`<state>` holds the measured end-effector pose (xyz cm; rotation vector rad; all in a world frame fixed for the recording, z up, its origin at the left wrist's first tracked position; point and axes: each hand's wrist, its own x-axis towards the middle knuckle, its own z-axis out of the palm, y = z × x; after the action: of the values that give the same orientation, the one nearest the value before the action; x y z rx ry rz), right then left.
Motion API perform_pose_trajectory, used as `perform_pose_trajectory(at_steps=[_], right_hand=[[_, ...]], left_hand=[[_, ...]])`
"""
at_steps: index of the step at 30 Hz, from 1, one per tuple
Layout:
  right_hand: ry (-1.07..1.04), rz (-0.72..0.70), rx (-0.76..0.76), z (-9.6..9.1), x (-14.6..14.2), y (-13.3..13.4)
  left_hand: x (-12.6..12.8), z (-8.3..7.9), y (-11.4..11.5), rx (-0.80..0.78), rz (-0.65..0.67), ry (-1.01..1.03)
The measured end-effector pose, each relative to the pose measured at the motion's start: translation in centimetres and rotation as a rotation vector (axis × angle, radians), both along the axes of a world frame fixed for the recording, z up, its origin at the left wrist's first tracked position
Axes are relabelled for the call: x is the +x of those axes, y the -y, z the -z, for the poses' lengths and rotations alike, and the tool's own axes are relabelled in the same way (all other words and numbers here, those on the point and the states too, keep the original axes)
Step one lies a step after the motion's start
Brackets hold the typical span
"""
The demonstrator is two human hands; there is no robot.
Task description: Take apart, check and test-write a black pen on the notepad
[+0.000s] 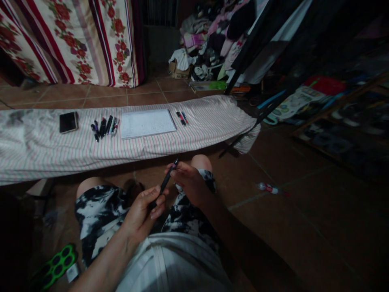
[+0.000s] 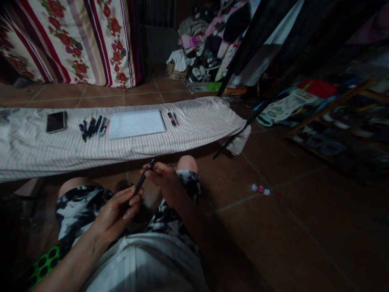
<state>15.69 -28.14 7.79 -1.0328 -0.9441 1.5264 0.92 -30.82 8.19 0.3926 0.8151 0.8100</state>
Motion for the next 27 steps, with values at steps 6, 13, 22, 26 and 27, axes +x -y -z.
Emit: perform_pose_trajectory(at_steps=[6, 13, 22, 26, 27], right_hand=[[0.015, 0.004, 0.045, -0.05, -0.12, -0.07], [0.034, 0.012, 0.021, 0.14, 0.02, -0.21], [0.085, -0.021, 0.105, -0.45, 0.11, -0.09], [0.089, -0.033, 0.103, 0.27, 0.50, -0.23], [0.069, -0.024, 0.087, 0.42, 0.46, -0.25]], left_hand=[[0.03, -0.02, -0.07, -0.001, -0.018, 0.005], [-0.11, -0.03, -0.17, 0.005, -0.003, 0.011], [-0.15, 0.03, -0.19, 0.012, -0.016, 0.025], [-0.22, 0.11, -0.17, 0.009, 0.002, 0.021], [-0.18, 0.09, -0.15, 0.008, 0.003, 0.017]])
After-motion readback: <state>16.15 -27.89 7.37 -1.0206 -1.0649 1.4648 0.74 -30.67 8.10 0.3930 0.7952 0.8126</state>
